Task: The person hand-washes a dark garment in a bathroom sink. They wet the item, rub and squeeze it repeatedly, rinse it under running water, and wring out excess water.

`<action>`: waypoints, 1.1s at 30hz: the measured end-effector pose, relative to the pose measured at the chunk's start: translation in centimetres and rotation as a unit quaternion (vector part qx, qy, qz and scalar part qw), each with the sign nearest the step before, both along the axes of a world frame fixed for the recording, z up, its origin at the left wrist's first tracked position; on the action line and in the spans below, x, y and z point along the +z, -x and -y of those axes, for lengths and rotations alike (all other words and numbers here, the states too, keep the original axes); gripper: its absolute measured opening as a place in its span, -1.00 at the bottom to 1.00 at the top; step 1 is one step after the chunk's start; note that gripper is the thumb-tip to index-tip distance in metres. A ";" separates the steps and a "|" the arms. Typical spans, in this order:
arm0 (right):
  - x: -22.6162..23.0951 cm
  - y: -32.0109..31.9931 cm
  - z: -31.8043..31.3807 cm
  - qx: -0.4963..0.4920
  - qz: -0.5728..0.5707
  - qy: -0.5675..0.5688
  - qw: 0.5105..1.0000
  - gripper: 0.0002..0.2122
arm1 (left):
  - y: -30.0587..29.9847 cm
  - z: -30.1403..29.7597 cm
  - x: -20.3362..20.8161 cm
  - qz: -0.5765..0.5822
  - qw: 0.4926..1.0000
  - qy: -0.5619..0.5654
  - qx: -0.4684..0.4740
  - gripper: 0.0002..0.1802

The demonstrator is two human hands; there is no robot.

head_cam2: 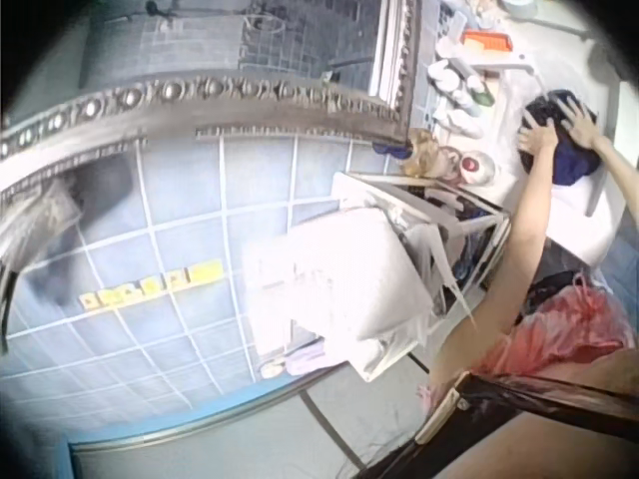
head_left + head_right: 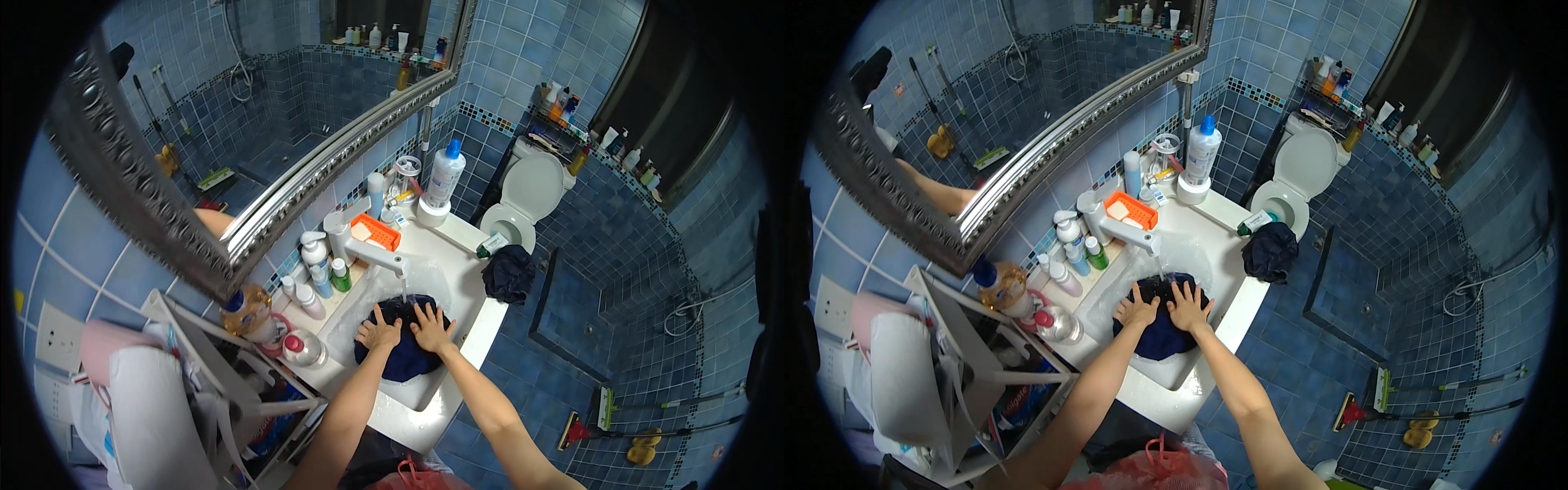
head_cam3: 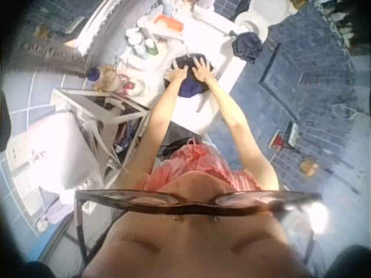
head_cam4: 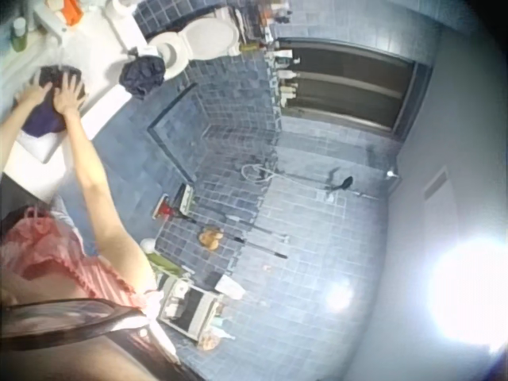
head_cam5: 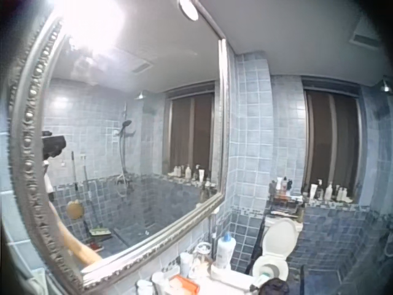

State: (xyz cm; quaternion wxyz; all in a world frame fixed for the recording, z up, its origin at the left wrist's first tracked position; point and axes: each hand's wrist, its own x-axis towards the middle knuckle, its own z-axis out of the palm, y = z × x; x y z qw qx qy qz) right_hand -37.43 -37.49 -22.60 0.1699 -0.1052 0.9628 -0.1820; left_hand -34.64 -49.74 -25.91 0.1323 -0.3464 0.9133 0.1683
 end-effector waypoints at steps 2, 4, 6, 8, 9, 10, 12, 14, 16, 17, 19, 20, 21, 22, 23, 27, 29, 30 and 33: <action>1.5 0.9 -0.7 -0.040 -0.029 0.057 0.997 -0.51 | -0.3 -0.8 -0.4 -0.081 0.994 0.069 -0.002 -0.17; 1.7 2.9 1.2 -0.124 -0.116 0.378 0.910 -0.58 | 0.2 0.8 -0.6 -0.216 0.973 0.076 0.040 -0.31; 2.5 5.5 2.5 -0.204 0.047 0.591 0.779 -0.66 | 2.6 2.7 2.2 -0.370 0.870 -0.297 0.134 -0.48; 2.2 7.7 4.4 -0.268 0.282 0.705 0.593 -0.71 | 4.7 3.5 4.0 -0.424 0.731 -0.480 0.236 -0.61; 1.6 8.0 4.4 -0.305 0.263 0.677 0.616 -0.76 | 5.9 3.1 4.9 -0.427 0.658 -0.562 0.264 -0.61; 0.6 8.5 4.5 -0.341 0.244 0.649 0.635 -0.80 | 7.1 2.7 5.7 -0.425 0.577 -0.636 0.286 -0.61; -0.1 8.0 4.3 -0.394 0.212 0.575 0.685 -0.80 | 8.7 2.1 5.5 -0.385 0.567 -0.685 0.248 -0.77; 0.1 6.0 4.6 -0.412 0.198 0.486 0.745 -0.73 | 9.7 3.8 3.3 -0.314 0.581 -0.724 0.197 -0.83; 0.5 4.5 2.0 -0.497 0.199 0.499 0.681 -0.59 | 10.1 0.7 3.0 -0.271 0.532 -0.738 0.315 -0.78; 0.8 4.2 1.1 -0.525 0.164 0.499 0.670 -0.55 | 10.4 -0.7 2.8 -0.273 0.529 -0.733 0.329 -0.82; 1.9 3.6 -0.7 -0.519 0.210 0.561 0.609 -0.47 | 10.8 -0.9 2.2 -0.231 0.641 -0.683 0.265 -0.90; 2.3 3.4 -0.9 -0.507 0.243 0.584 0.586 -0.46 | 10.8 -0.6 1.8 -0.213 0.692 -0.649 0.233 -0.93; 2.6 3.2 -0.6 -0.467 0.274 0.608 0.581 -0.48 | 10.6 0.0 1.4 -0.240 0.728 -0.594 0.244 -0.77; 2.5 3.2 -1.0 -0.434 0.297 0.627 0.575 -0.49 | 10.3 0.1 1.6 -0.249 0.806 -0.490 0.219 -0.72; 2.2 3.3 -1.6 -0.403 0.317 0.646 0.565 -0.51 | 9.8 -0.1 2.3 -0.251 0.871 -0.379 0.186 -0.67; 1.8 4.4 0.0 -0.425 0.272 0.677 0.535 -0.62 | 6.4 1.2 7.5 -0.114 0.973 -0.198 0.027 -0.54; 1.2 5.9 1.0 -0.413 0.284 0.684 0.530 -0.68 | 4.4 1.3 10.5 -0.076 0.988 -0.110 -0.074 -0.48; 0.9 6.5 1.5 -0.408 0.291 0.687 0.526 -0.71 | 3.4 1.3 13.0 -0.132 0.984 -0.100 -0.070 -0.50; 2.5 7.0 5.6 -0.344 0.311 0.693 0.552 -0.74 | 3.3 4.4 17.4 -0.352 0.931 -0.056 -0.082 -0.66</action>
